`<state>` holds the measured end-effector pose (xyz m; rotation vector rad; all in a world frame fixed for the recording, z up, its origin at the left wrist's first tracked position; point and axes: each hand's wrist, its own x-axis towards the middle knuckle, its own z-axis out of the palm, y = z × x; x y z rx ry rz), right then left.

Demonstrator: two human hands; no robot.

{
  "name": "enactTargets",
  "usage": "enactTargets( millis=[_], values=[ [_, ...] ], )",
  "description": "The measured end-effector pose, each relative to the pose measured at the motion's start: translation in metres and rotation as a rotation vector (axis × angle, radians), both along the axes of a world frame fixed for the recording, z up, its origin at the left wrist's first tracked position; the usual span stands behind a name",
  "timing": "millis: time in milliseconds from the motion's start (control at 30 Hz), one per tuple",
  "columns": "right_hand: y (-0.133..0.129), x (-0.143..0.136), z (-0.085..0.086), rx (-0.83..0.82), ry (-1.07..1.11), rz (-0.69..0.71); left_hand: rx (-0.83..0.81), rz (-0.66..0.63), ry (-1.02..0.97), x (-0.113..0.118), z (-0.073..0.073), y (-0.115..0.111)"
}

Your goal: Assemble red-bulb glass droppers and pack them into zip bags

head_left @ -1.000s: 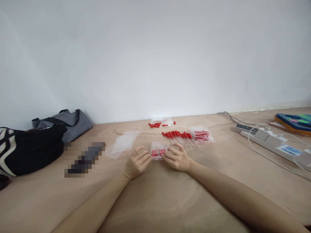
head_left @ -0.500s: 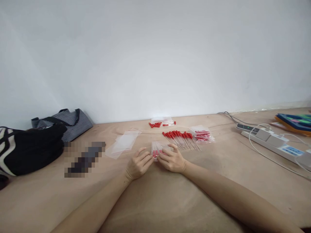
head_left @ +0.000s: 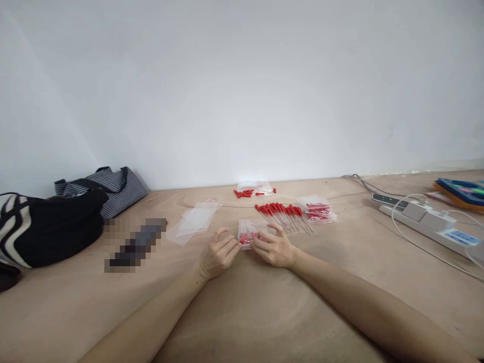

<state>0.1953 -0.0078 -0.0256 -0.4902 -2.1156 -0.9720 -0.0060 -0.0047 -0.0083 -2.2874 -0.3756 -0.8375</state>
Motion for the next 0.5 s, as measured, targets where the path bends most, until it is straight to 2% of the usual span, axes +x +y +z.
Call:
enactTargets(
  millis=[233,500],
  values=[
    [-0.001,0.028,-0.004,-0.014,-0.008,-0.059,-0.048,0.039,-0.002,0.0,0.0,-0.002],
    [0.004,0.031,-0.006,-0.077,0.012,-0.145,-0.092,0.064,0.008,-0.003,0.0,0.002]
  ],
)
